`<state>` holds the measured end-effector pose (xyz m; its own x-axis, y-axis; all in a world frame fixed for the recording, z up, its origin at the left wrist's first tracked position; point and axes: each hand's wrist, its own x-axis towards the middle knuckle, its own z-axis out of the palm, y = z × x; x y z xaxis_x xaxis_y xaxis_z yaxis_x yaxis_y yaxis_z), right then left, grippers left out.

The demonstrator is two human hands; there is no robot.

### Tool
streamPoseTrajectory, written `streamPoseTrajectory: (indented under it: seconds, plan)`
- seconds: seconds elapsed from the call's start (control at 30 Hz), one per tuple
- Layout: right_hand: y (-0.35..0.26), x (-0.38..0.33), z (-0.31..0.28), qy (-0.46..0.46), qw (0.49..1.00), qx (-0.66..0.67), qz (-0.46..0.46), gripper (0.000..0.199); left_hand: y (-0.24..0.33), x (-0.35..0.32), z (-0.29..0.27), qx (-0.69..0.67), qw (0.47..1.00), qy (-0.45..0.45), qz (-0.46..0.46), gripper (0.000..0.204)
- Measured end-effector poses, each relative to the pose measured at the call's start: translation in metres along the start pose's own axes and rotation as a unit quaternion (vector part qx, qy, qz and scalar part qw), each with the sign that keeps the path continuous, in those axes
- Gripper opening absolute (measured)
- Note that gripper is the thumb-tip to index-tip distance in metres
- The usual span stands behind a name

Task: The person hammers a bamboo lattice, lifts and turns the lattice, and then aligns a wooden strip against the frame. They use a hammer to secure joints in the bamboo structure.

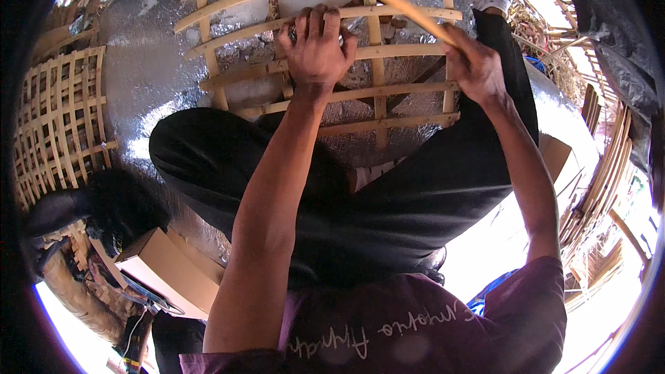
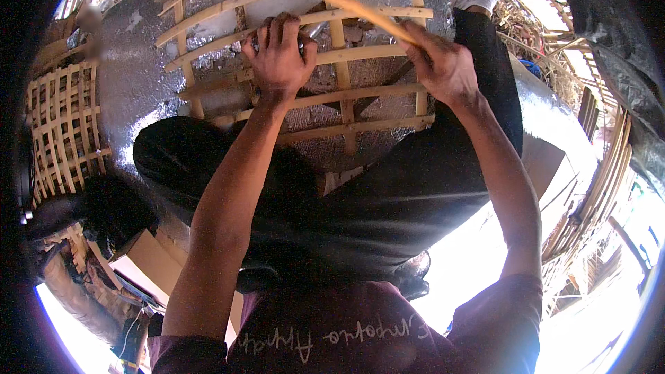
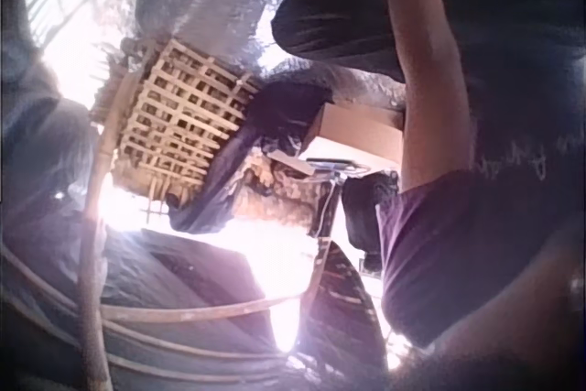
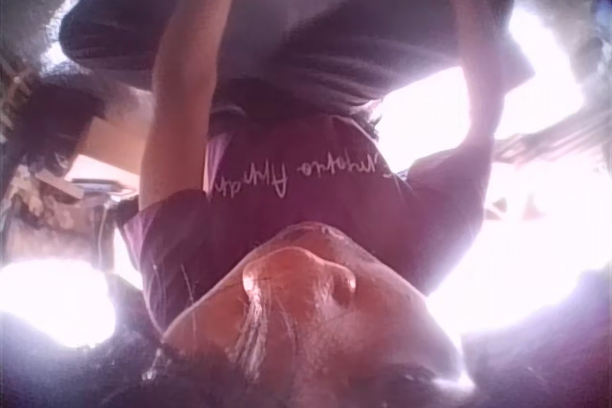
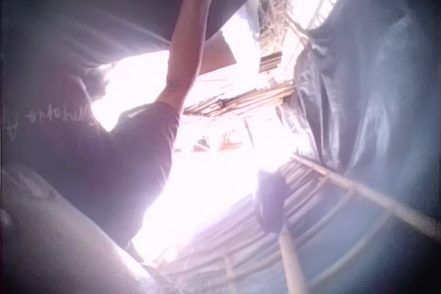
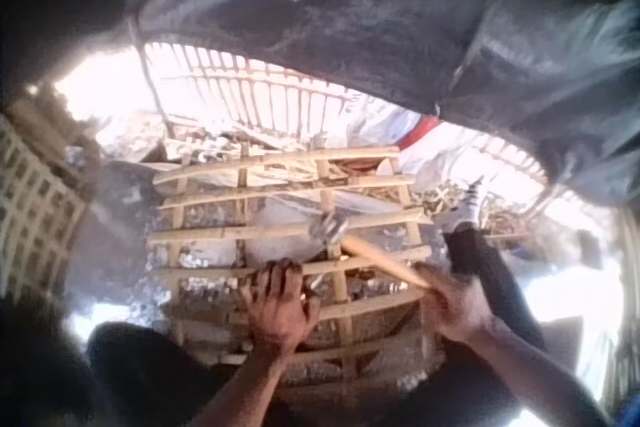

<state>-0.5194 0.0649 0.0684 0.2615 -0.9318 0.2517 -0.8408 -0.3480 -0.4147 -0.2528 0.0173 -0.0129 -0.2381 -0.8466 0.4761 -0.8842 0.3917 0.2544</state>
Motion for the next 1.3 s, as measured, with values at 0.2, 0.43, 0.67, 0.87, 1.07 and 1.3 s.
streamPoseTrajectory:
  seconds: [0.2,0.43,0.67,0.87,1.07,1.3]
  plan:
    - [0.015,-0.016,0.005,-0.012,0.997,0.038,0.069,0.030,0.000,0.000,0.003,-0.001,1.000,-0.005,0.003,0.039]
    - [-0.004,-0.003,-0.011,0.048,0.982,0.113,0.143,0.032,-0.002,0.002,0.001,-0.003,1.000,-0.013,0.002,0.040]
    - [0.003,-0.018,0.006,-0.043,0.987,0.020,0.152,0.034,0.005,0.001,0.000,0.004,1.000,-0.022,0.001,0.041]
    - [-0.054,-0.043,-0.014,0.103,0.934,0.186,0.288,0.027,0.002,-0.002,-0.008,0.017,0.999,-0.040,-0.002,0.048]
    - [-0.134,-0.118,0.002,0.274,0.706,0.523,0.391,0.030,-0.002,0.013,-0.007,0.029,0.998,-0.032,0.056,0.047]
    - [-0.117,-0.119,-0.007,0.344,0.649,0.551,0.396,0.030,-0.010,0.027,-0.020,0.008,0.983,-0.153,0.099,0.050]
